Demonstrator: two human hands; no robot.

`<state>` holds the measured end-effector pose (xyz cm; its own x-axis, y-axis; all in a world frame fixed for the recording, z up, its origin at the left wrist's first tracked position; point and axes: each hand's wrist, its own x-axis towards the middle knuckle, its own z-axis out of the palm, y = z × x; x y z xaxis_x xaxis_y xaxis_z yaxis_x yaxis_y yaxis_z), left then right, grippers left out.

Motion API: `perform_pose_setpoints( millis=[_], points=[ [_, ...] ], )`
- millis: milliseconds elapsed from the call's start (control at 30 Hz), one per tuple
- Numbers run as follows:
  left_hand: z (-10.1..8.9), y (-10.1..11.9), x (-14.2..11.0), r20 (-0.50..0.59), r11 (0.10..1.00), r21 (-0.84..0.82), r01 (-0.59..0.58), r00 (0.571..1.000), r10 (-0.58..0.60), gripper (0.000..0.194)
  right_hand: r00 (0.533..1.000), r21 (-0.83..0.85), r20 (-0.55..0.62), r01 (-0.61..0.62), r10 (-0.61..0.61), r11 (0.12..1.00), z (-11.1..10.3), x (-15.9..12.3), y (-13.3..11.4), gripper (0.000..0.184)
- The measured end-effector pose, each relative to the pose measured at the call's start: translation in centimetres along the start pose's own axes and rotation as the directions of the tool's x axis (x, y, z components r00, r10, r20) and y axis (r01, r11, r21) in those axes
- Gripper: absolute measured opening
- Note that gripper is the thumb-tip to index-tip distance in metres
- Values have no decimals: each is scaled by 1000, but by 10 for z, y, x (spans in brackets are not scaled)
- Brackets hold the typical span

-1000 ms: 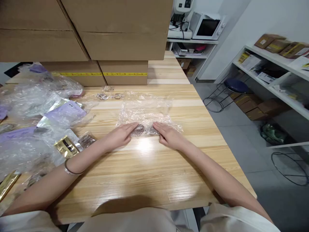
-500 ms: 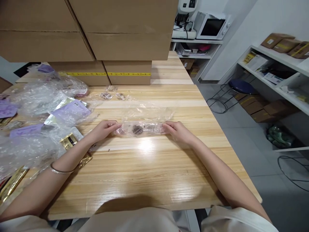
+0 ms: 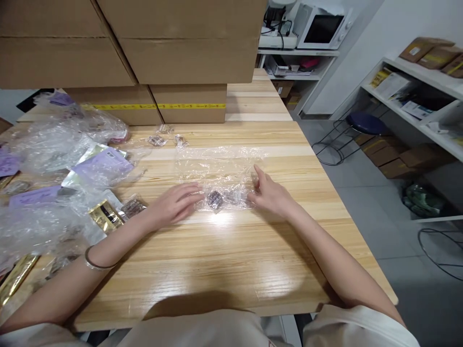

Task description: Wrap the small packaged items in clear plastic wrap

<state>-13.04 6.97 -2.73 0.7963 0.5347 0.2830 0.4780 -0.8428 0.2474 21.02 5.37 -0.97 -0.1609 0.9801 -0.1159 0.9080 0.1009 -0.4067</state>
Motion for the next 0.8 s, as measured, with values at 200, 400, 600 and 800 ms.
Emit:
perform_pose_setpoints(
  millis=[200, 400, 600, 800],
  points=[
    [-2, -4, -1, 262, 986, -145, 85, 964, -45, 60, 844, -39, 132, 529, -520, 848, -5, -36, 2, 96],
    [-19, -11, 2, 274, 821, -454, 346, 931, -241, 38, 858, 116, -52, 513, -510, 851, 16, -30, 39, 45],
    [-18, -12, 3, 127, 641, -544, 542, 808, -575, 42, 966, 243, -211, 199, -148, 949, 22, -12, 25, 35],
    [-1, -5, 5, -182, 846, -157, 510, 827, -532, 29, 942, -161, -336, -36, -21, 986, 30, 1, 0, 41]
  ],
)
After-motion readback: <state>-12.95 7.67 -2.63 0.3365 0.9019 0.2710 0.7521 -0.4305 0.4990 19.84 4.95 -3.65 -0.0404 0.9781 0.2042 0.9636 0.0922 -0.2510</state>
